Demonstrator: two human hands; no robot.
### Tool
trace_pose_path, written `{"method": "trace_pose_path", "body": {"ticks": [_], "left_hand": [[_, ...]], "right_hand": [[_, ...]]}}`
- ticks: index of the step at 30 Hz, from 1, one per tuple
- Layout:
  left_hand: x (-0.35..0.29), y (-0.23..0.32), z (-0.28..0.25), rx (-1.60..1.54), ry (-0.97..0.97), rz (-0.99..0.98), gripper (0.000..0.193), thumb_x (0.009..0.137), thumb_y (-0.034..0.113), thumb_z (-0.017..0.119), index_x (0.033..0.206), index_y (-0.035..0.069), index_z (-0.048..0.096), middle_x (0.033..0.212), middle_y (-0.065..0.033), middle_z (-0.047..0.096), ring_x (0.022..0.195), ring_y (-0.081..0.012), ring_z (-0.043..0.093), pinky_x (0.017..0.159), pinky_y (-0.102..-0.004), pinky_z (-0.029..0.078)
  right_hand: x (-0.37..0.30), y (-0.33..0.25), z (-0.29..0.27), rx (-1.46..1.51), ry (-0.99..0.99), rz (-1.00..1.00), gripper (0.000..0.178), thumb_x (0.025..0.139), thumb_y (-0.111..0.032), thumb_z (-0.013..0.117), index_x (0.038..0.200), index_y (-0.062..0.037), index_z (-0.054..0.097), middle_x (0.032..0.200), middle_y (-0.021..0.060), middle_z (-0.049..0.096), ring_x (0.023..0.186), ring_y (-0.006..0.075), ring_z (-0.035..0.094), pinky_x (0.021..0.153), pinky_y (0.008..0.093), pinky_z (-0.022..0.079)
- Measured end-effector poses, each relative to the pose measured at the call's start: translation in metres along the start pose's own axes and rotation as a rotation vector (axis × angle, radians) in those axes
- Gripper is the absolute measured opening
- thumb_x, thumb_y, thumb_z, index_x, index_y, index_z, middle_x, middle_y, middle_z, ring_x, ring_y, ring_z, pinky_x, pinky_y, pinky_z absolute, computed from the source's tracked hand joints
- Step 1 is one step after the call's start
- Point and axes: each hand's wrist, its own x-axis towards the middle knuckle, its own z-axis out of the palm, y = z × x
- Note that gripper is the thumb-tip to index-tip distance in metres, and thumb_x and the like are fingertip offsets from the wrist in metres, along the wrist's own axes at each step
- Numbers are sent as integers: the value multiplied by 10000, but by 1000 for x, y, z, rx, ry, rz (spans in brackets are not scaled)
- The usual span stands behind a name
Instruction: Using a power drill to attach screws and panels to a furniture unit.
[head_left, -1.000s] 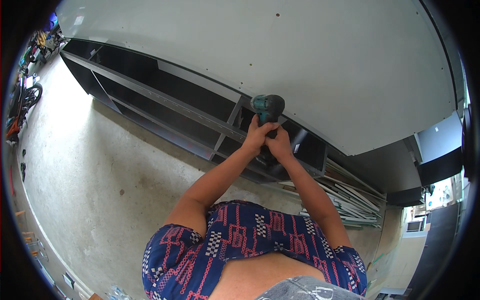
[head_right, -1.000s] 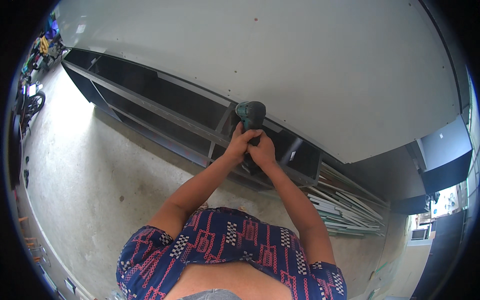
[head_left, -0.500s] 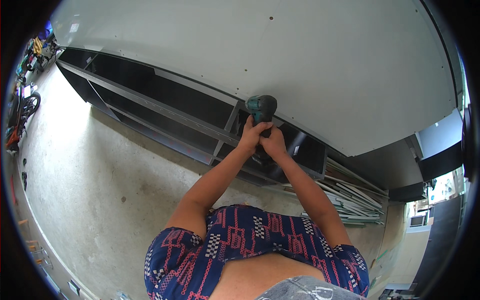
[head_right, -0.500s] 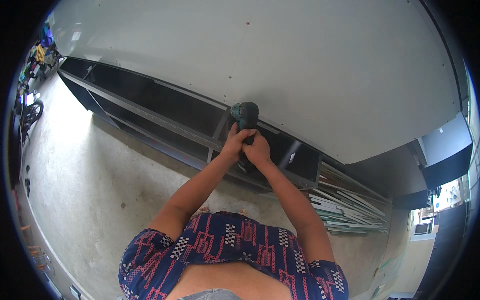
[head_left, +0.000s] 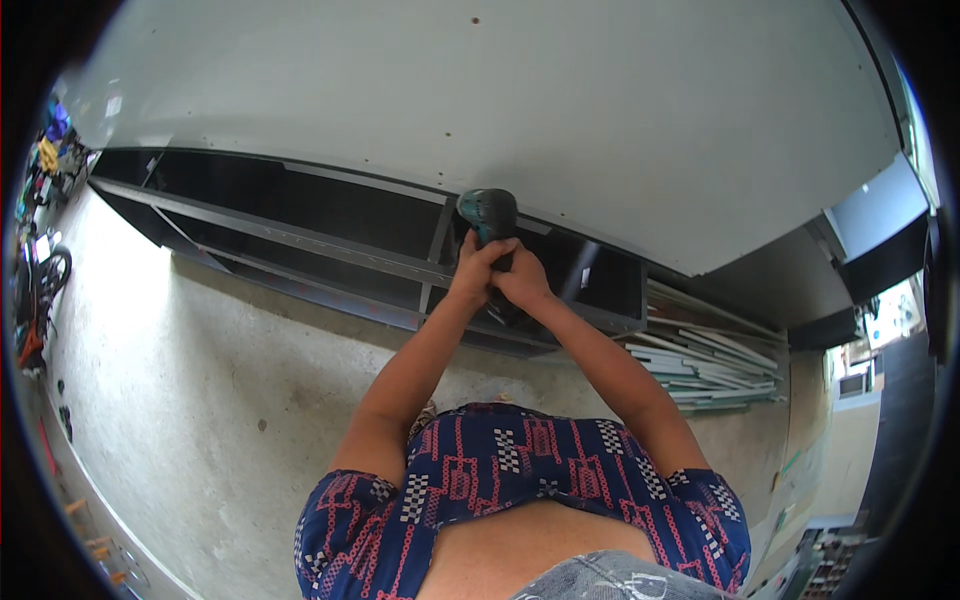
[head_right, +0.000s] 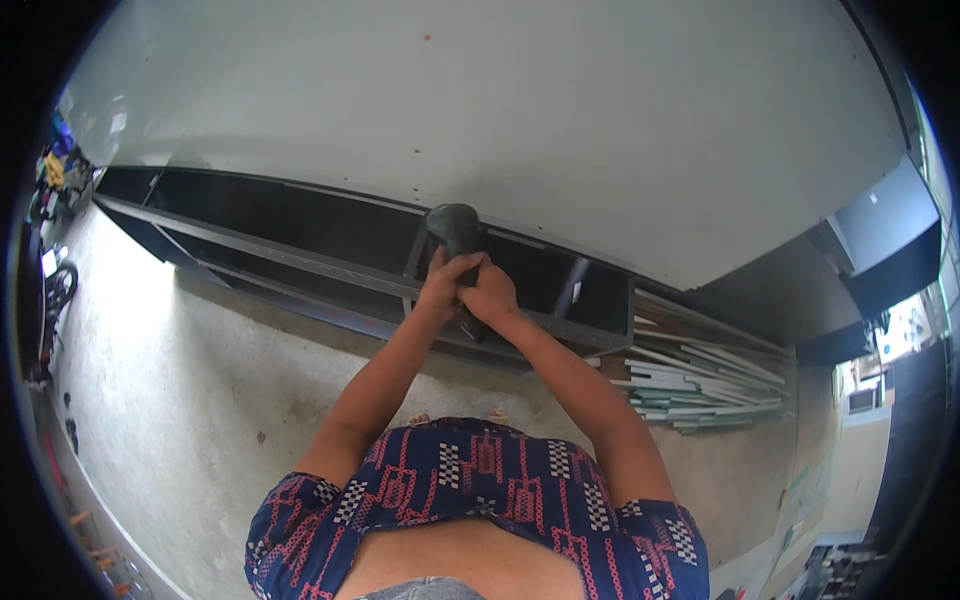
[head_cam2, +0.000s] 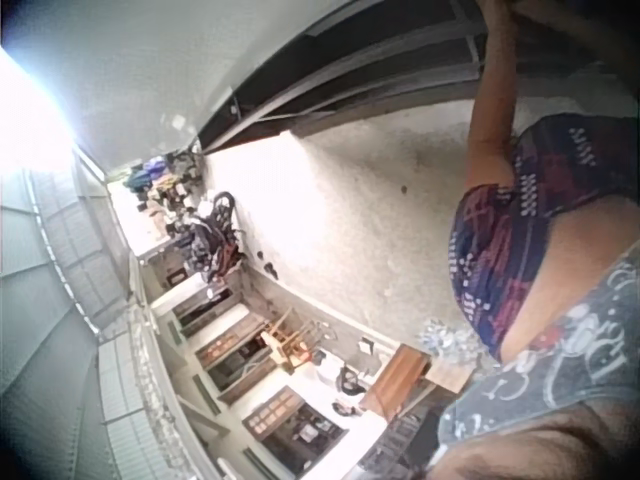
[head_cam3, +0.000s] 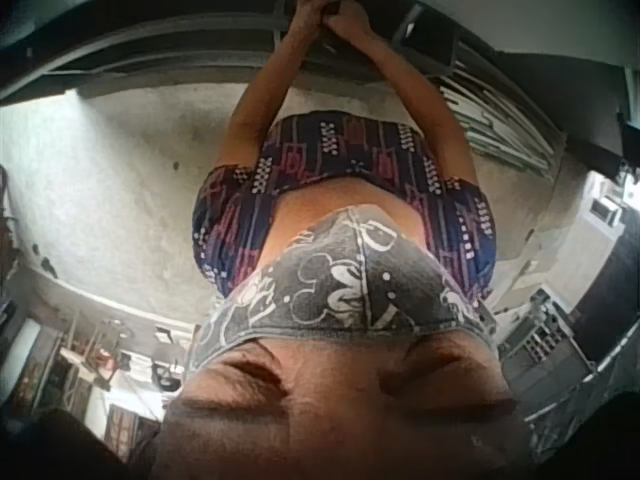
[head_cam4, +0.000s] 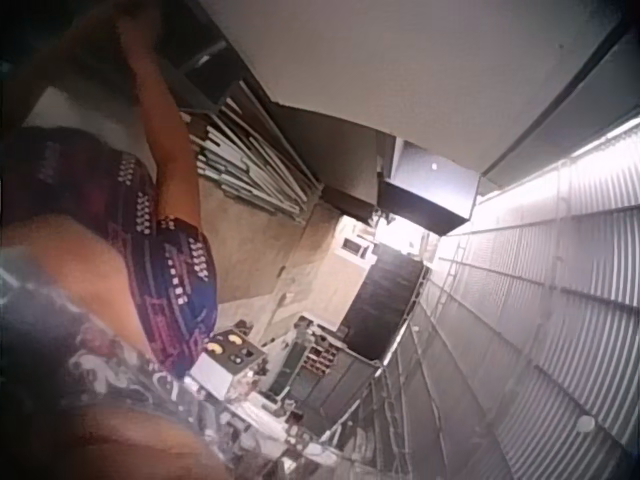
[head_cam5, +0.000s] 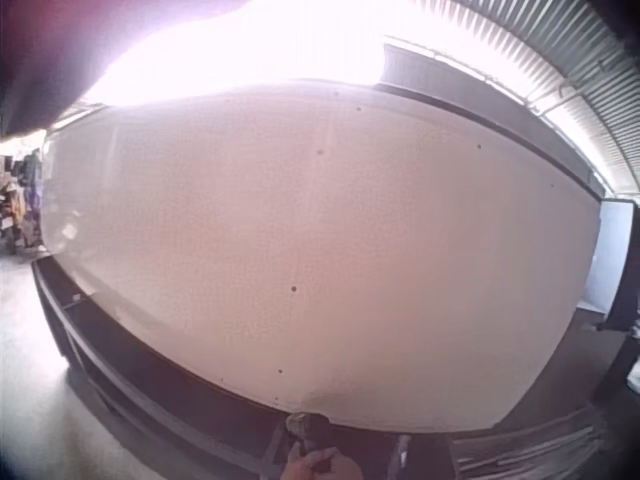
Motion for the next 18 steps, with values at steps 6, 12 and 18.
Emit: {"method": "trace_pose_path", "body": {"ticks": [6,12,18], "left_hand": [[7,-9,5,228,-38,-166,642,716,203,842,1212,35,470,1045,-80,571,969,-194,582,768,-338,511],[-29,-32,36,215,-24,-161,580,760,178,815,1241,114,497,1073,-10,559,966,-135,571,728,-319,514],[-45,-45,30,130,-181,10,610,784,146,790,1309,117,480,1069,2,555,960,-115,569,736,-277,517]], "right_hand": [[-18,6,-28,-171,-101,11,576,695,-307,766,1145,-12,561,898,184,682,878,366,670,779,443,500],[-43,30,-68,-480,56,-366,538,706,-241,741,1165,-28,556,827,119,648,805,312,628,750,434,424],[-61,26,-78,-582,125,-513,557,701,-186,713,1209,-34,544,829,117,625,824,289,599,805,410,389]]}}
